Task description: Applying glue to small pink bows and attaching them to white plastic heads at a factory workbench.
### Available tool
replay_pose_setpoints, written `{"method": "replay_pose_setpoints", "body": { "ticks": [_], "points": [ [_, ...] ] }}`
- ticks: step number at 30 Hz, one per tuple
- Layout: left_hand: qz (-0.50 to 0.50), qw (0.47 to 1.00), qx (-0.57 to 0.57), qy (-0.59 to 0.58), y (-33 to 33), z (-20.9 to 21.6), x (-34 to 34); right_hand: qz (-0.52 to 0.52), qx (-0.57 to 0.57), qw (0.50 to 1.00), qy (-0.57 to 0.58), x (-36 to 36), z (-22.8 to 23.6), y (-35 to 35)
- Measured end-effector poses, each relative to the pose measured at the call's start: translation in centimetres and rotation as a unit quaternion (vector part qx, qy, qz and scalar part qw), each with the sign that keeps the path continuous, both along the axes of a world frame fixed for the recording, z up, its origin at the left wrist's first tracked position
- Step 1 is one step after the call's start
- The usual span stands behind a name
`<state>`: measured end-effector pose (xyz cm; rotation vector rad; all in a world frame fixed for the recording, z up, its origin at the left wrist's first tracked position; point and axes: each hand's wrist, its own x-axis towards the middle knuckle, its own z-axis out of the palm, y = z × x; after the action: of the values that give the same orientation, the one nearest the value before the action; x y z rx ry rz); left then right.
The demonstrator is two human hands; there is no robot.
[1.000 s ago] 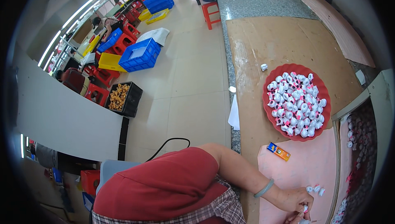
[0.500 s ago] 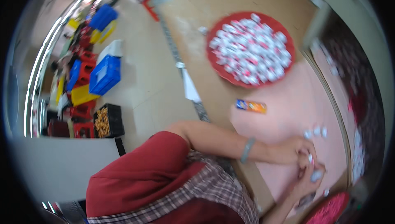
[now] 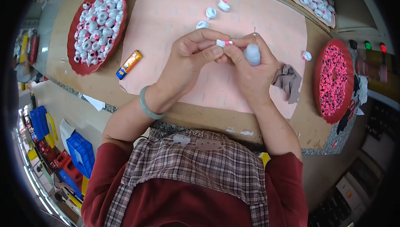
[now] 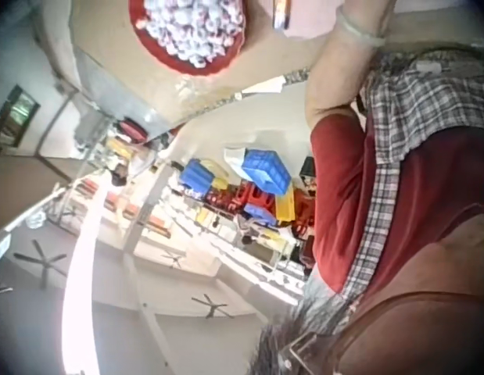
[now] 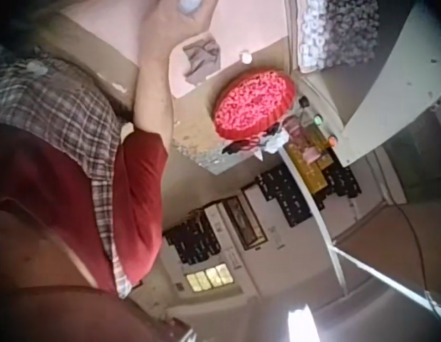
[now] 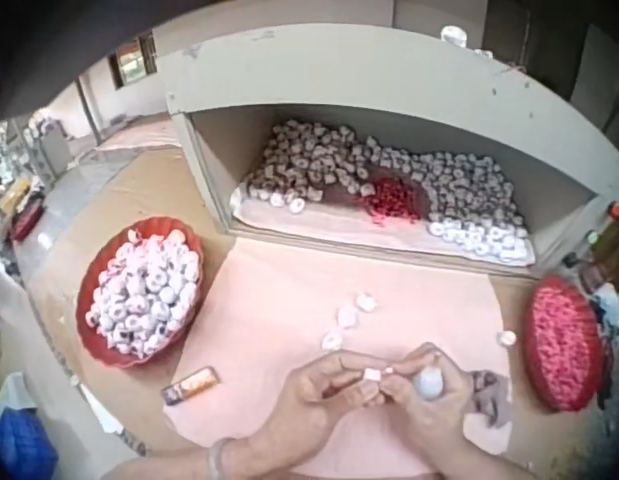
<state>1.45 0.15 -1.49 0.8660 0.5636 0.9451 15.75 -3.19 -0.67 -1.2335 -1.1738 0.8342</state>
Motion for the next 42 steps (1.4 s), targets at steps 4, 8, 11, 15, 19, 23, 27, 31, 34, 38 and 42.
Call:
{"method": "replay_pose_setpoints", "body": {
  "ticks": [4, 8, 11, 15, 19, 23, 27, 31, 34, 38, 42],
  "points": [
    [-0.002, 1.000, -0.001, 0.019, 0.1, 0.1, -0.3, 0.008, -0.021, 1.000, 0.014, -0.1, 0.4, 0.1],
    [-0.016, 1.000, -0.014, 0.021, 0.3, 0.2, -0.4, 0.022, -0.038, 0.997, 0.071, 0.1, 0.4, 0.3],
    [-0.020, 0.999, -0.040, 0.006, 0.4, 0.6, -0.5, 0.018, -0.041, 0.997, 0.056, 0.7, -0.3, 0.6],
    [-0.023, 0.999, -0.041, 0.005, 0.3, 0.9, -0.4, 0.030, -0.089, 0.991, 0.100, 1.1, -0.4, 0.8],
    [-0.009, 0.998, -0.055, 0.001, 0.3, 1.0, -0.3, 0.024, -0.093, 0.990, 0.102, 0.9, -0.2, 0.8],
    [-0.007, 0.998, -0.063, -0.010, 0.2, 0.8, -0.2, 0.010, -0.088, 0.991, 0.101, 0.5, -0.2, 0.6],
    [-0.027, 0.996, -0.086, -0.025, 0.5, 0.4, -0.2, -0.005, -0.001, 1.000, 0.007, 0.3, -0.5, 0.4],
    [-0.041, 0.991, -0.103, -0.079, 0.8, 0.1, -0.3, 0.032, -0.021, 0.998, 0.053, 0.4, -0.4, 0.3],
    [-0.037, 0.991, -0.106, -0.076, 0.8, 0.1, -0.9, 0.039, -0.029, 0.996, 0.074, -0.1, -0.2, 0.5],
    [-0.027, 0.995, -0.088, -0.049, 0.8, -0.2, -0.8, 0.017, -0.036, 0.996, 0.077, 0.2, -0.6, 0.5],
    [0.006, 1.000, -0.007, -0.007, 1.6, 1.2, -2.4, 0.003, -0.023, 0.994, 0.104, 0.4, -0.3, 0.2]
  ]
}}
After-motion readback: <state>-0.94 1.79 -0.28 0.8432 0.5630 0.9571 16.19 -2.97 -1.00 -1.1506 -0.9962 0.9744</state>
